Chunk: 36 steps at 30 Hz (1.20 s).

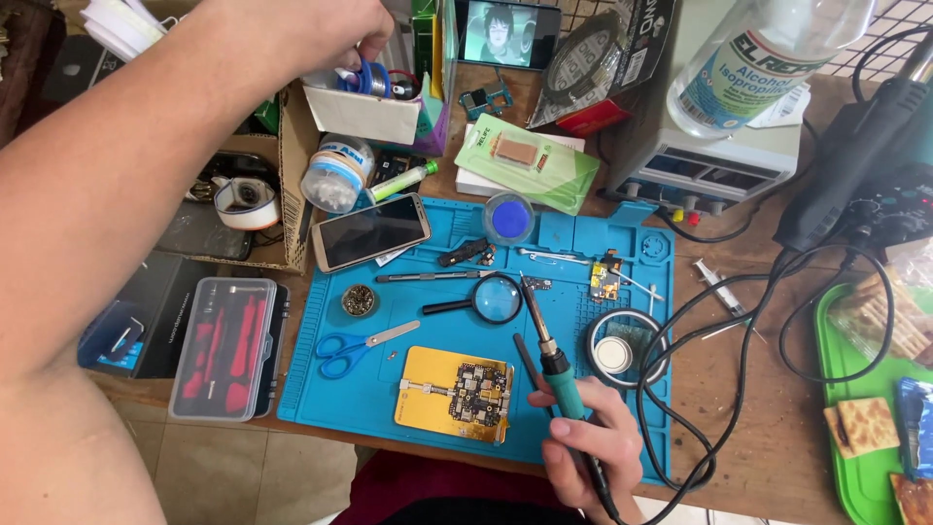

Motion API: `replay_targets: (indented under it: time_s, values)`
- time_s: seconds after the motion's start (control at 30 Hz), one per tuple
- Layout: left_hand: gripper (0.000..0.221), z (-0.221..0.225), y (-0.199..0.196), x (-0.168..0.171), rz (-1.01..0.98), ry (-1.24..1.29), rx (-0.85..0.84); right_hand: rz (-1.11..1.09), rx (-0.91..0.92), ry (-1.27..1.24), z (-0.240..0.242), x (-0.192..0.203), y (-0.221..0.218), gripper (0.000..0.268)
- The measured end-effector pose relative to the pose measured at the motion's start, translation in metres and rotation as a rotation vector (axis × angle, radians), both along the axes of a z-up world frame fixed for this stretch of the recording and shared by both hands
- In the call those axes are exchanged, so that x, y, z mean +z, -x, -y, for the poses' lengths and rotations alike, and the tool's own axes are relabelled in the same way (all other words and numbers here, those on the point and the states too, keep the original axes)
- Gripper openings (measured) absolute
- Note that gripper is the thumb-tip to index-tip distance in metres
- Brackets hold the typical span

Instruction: Soldering small electronic components onto a circuit board using a soldering iron and flux.

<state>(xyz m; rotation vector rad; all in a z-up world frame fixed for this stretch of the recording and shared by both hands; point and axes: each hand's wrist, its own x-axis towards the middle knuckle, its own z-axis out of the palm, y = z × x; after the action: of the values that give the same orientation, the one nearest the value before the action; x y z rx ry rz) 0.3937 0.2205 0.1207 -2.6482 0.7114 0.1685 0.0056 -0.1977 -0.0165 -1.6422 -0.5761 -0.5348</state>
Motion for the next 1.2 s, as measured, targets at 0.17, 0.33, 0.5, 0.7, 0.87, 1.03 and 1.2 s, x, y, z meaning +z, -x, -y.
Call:
replay_targets:
  time_s: [0.17, 0.33, 0.5, 0.7, 0.87, 1.03, 1.2]
  values:
    - [0.026, 0.000, 0.019, 0.013, -0.013, 0.039, 0.081, -0.032, 0.011, -0.059, -0.001, -0.002, 0.002, 0.014]
    - [0.015, -0.013, 0.036, 0.020, -0.028, 0.171, 0.140, -0.070, 0.030, -0.039, 0.000, -0.005, 0.003, 0.015]
    - [0.016, -0.017, 0.042, 0.021, -0.108, 0.234, 0.189, -0.093, 0.059, -0.044, 0.003, -0.008, 0.003, 0.017]
    - [0.018, -0.014, 0.044, 0.027, -0.208, 0.316, 0.241, -0.108, 0.073, -0.051, 0.000, -0.005, 0.001, 0.016]
    - [0.019, -0.009, 0.046, 0.043, -0.276, 0.375, 0.273, -0.119, 0.081, -0.063, -0.001, -0.003, 0.000, 0.016]
    - [0.029, -0.009, 0.049, 0.051, -0.310, 0.545, 0.297, -0.149, 0.103, -0.098, 0.001, -0.005, 0.000, 0.017]
    - [0.049, 0.007, 0.077, 0.050, -0.238, 0.529, 0.183, -0.150, 0.087, -0.111, -0.001, -0.007, 0.002, 0.016]
